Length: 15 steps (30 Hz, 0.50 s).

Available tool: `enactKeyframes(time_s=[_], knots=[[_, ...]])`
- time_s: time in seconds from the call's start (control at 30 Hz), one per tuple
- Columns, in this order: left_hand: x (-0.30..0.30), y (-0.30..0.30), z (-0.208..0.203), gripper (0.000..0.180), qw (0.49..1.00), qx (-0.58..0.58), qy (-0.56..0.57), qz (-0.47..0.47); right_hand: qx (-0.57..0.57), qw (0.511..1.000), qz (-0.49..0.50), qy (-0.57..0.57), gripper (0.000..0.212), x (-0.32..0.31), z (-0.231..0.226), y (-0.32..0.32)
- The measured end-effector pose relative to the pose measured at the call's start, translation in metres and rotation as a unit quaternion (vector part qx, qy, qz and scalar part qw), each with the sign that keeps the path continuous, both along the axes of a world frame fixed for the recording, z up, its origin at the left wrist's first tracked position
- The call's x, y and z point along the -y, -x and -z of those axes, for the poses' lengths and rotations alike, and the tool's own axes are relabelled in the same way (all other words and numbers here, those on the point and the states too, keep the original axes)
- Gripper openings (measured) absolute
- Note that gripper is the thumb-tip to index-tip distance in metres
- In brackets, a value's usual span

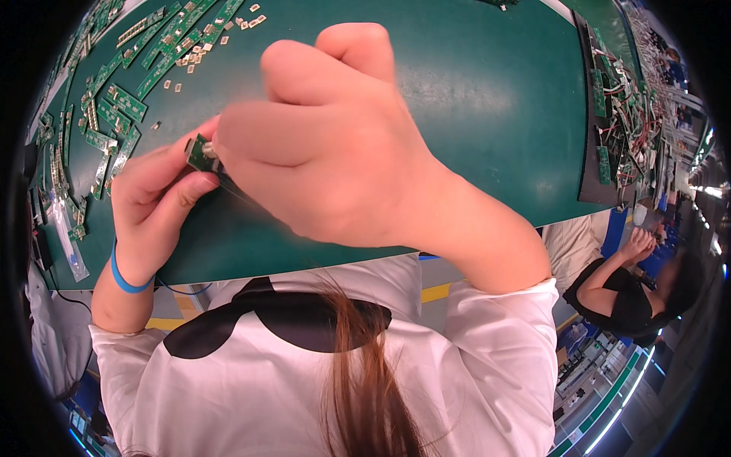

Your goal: The person connects ribbon cables and wire connectors into circuit boards by hand, then places the assembled boards onto a mat.

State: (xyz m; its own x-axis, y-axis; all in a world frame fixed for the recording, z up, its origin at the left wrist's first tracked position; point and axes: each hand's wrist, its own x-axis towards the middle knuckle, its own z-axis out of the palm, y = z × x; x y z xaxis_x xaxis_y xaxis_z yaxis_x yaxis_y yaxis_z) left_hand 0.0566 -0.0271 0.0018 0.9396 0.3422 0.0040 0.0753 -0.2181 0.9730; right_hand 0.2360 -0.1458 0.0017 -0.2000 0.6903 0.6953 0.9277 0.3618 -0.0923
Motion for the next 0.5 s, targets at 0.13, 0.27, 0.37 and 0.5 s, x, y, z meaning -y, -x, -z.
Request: enactKeyframes(time_s=[0.13, 0.27, 0.37, 0.5], knots=[[0.002, 0.001, 0.006, 0.038, 0.995, -0.013, -0.096, -0.016, -0.034, 0.999, -0.033, -0.024, 0.029, -0.006, 0.006, 0.003], [0.0, 0.003, -0.003, 0.039, 0.984, -0.049, -0.171, -0.018, -0.056, 0.998, -0.033, -0.008, 0.021, -0.01, 0.008, 0.01], [-0.001, -0.002, -0.009, 0.04, 0.983, -0.028, -0.179, -0.022, -0.051, 0.998, 0.01, 0.033, 0.008, -0.007, 0.005, 0.009], [-0.003, -0.007, -0.009, 0.039, 0.989, -0.058, -0.129, -0.042, -0.125, 0.987, 0.014, 0.104, 0.012, -0.007, -0.006, -0.01]])
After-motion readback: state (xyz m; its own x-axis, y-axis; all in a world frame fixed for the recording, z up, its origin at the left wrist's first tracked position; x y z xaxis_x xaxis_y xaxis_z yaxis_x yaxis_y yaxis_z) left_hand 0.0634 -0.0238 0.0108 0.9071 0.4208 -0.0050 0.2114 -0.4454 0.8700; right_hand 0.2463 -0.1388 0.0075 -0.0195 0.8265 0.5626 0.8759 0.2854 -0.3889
